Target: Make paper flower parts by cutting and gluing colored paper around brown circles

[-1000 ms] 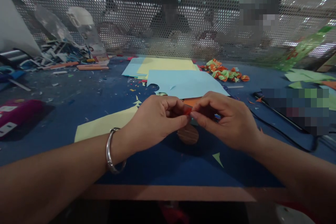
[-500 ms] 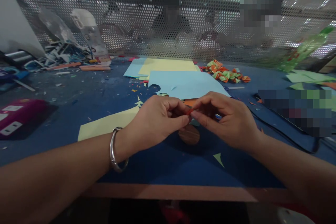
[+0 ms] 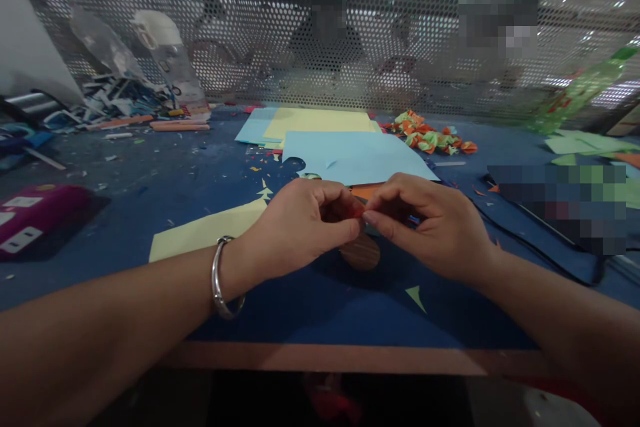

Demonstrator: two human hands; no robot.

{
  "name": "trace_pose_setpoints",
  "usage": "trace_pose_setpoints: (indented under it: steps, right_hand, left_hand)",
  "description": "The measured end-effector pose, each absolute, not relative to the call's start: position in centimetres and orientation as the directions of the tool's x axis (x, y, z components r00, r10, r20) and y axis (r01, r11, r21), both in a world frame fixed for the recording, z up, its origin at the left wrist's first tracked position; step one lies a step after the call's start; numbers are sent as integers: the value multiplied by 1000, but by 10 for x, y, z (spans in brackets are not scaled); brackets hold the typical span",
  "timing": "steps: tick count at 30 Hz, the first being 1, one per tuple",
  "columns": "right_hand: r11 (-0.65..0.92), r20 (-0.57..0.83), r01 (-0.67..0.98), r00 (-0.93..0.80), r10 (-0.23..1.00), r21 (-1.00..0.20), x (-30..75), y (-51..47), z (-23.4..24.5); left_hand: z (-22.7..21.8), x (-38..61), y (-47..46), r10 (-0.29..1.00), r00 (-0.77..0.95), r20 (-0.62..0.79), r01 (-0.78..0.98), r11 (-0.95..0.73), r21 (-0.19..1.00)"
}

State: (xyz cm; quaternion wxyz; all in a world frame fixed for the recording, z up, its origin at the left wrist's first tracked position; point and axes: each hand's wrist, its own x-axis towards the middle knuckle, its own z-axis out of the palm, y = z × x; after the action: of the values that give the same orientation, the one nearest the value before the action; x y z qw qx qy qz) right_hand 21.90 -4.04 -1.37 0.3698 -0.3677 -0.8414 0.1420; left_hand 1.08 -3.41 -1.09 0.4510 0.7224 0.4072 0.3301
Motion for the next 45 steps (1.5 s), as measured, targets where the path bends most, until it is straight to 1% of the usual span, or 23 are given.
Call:
trace_pose_setpoints:
  steps: [5, 10, 19, 26, 32, 37, 41, 45]
  right_hand:
    - [680, 509, 501, -451, 733, -536, 218, -41, -13]
    - [649, 477, 481, -441, 761, -590, 218, -41, -11]
    - [592, 410, 463, -439, 800, -659, 219, -40, -9]
    - [541, 356, 435, -438, 825, -720, 223, -39, -6]
    - [510, 332, 408, -432, 838, -757, 223, -39, -3]
    - [439, 269, 374, -427, 863, -817, 222, -37, -3]
    - [421, 249, 375, -428, 869, -826, 222, -35, -3]
    - [402, 228, 390, -422, 878, -828, 222, -34, -4]
  left_hand:
    - [-11, 10, -31, 873, 471, 128, 323, -305, 896]
    - [-14, 7, -30, 857, 490, 160, 356, -364, 861]
    - [-11, 5, -30, 832, 528, 170, 357, -399, 844]
    - [-11, 6, -32, 809, 556, 188, 325, -421, 847]
    - [-8, 7, -32, 802, 566, 188, 340, -435, 834]
    - [-7, 6, -30, 798, 578, 169, 387, -451, 804]
    - [-9, 6, -28, 791, 588, 167, 403, -466, 788]
    - [-11, 6, -25, 795, 585, 162, 389, -450, 804]
